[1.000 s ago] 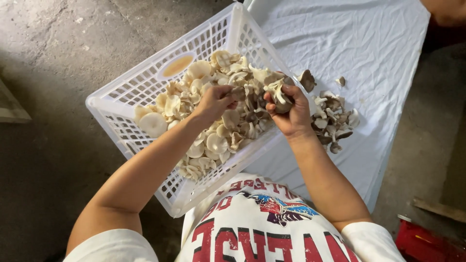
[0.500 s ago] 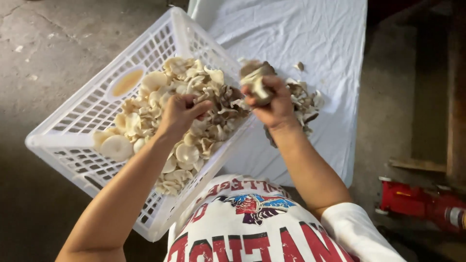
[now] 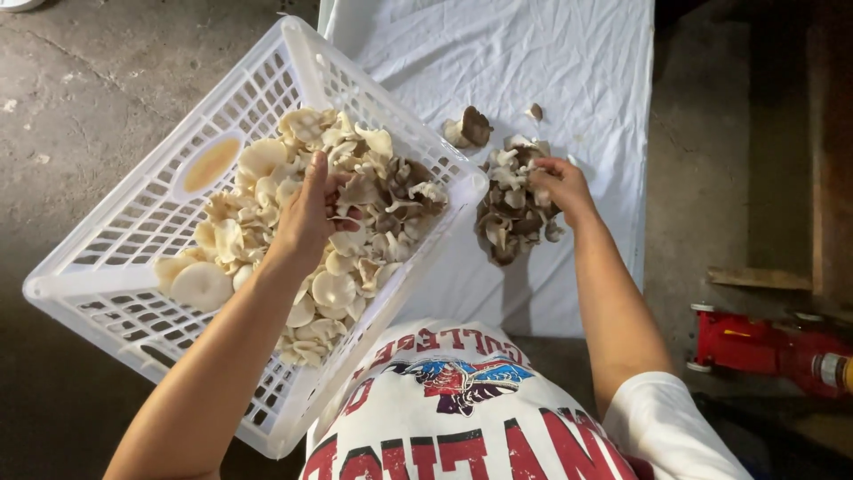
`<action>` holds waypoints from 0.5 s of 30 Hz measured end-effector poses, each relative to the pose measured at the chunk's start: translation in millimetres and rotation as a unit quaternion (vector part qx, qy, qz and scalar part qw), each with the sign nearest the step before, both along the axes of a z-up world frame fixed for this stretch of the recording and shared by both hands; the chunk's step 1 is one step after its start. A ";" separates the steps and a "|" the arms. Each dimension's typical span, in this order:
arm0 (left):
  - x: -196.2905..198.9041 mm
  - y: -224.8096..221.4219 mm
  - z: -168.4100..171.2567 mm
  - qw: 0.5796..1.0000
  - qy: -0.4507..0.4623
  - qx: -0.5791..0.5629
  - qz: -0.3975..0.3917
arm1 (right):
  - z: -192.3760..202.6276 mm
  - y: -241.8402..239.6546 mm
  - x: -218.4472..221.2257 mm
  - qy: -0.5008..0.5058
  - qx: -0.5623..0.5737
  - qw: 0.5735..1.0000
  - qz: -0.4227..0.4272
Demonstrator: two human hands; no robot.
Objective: Sorting and inspecting mushrooms from a plastic crate and placing them on a table.
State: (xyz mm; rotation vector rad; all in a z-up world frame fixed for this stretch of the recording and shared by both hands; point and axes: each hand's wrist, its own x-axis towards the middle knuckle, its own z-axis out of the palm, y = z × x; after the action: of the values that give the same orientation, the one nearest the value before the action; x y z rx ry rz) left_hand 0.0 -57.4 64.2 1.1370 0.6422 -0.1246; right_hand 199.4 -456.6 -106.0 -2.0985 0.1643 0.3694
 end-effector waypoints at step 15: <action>15.6 -29.2 33.6 0.980 -0.175 -0.005 -0.089 | 211.0 211.8 -102.9 -0.206 0.160 0.927 0.268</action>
State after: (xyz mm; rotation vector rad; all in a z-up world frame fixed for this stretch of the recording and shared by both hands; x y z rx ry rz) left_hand 15.6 -86.6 97.8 1.1699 0.2262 -0.0773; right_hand 96.5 -244.7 104.9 -1.8185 -0.6889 0.2430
